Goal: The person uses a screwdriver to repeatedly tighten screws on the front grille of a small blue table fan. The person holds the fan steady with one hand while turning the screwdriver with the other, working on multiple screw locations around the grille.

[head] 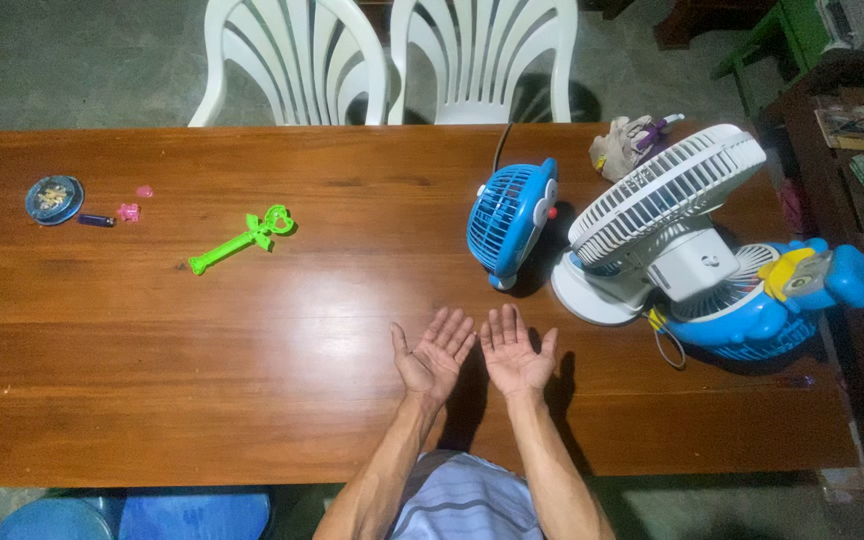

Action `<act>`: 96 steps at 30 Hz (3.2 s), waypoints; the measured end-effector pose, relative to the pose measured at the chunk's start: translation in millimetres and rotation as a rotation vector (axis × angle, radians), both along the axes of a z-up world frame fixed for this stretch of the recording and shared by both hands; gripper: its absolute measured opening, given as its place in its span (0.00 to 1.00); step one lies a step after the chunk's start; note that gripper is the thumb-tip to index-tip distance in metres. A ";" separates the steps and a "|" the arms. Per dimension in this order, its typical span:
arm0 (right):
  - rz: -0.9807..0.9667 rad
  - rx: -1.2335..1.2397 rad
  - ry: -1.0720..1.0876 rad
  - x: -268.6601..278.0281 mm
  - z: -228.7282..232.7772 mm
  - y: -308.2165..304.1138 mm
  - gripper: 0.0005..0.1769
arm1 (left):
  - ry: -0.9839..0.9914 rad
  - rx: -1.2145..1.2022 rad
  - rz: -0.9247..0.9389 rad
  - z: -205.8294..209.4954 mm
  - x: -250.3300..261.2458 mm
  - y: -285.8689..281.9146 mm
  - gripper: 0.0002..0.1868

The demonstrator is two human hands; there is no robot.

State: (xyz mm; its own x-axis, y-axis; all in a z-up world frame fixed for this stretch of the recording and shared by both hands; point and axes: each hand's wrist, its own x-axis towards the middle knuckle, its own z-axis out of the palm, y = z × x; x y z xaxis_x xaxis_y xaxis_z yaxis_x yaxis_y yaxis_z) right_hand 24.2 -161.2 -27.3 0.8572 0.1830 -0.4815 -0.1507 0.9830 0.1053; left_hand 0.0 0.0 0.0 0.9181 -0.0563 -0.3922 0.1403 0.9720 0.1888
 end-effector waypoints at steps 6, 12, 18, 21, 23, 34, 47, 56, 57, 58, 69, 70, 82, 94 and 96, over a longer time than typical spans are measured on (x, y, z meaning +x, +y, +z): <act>0.010 0.001 0.004 0.4 3.9 -0.5 0.46 | 0.020 0.000 -0.008 6.2 -1.0 -1.2 0.56; 0.008 -0.002 0.004 1.0 4.7 -0.8 0.46 | 0.037 -0.002 -0.013 4.6 0.7 -1.8 0.56; 0.002 -0.012 0.024 2.5 7.9 -0.4 0.45 | 0.023 0.001 -0.021 5.1 1.5 -2.7 0.56; -0.007 -0.010 0.023 1.8 10.6 0.3 0.44 | 0.025 0.010 -0.022 7.0 2.1 -1.9 0.56; -0.004 -0.005 0.045 1.9 11.6 0.3 0.44 | 0.029 0.003 -0.017 8.1 1.7 -1.4 0.56; -0.026 0.000 0.058 -0.8 13.1 -1.5 0.44 | 0.037 0.048 -0.023 12.7 1.4 -5.9 0.58; -0.035 0.006 0.043 -3.7 6.8 -4.3 0.44 | 0.024 0.029 -0.045 10.6 -1.2 -5.7 0.55; -0.053 0.015 0.060 -5.7 4.2 -5.8 0.42 | 0.065 0.062 -0.064 14.4 -0.6 -8.3 0.54; -0.053 0.010 0.057 -6.7 3.9 -6.4 0.42 | 0.076 0.074 -0.069 14.1 -0.2 -8.9 0.54; -0.055 0.010 0.059 -7.3 3.5 -7.2 0.41 | 0.076 0.093 -0.085 13.4 0.4 -9.3 0.52; -0.046 -0.110 0.181 -27.7 -22.5 -11.5 0.30 | 0.111 0.324 -0.246 -2.0 -3.0 -10.0 0.34; -0.038 -0.139 0.191 -29.2 -27.7 -13.1 0.28 | 0.127 0.360 -0.262 -5.1 -2.8 -10.3 0.31; -0.151 -0.403 0.324 -87.7 -87.2 -105.0 0.13 | 0.137 0.665 -0.471 -27.8 -25.2 -58.2 0.12; -0.203 -0.626 0.430 -85.6 -159.1 -312.1 0.16 | 0.010 1.024 -0.756 -36.4 -31.1 -188.8 0.12; -0.160 -0.678 0.514 -71.1 -167.3 -344.4 0.17 | 0.005 1.061 -0.811 -42.8 -28.5 -221.2 0.13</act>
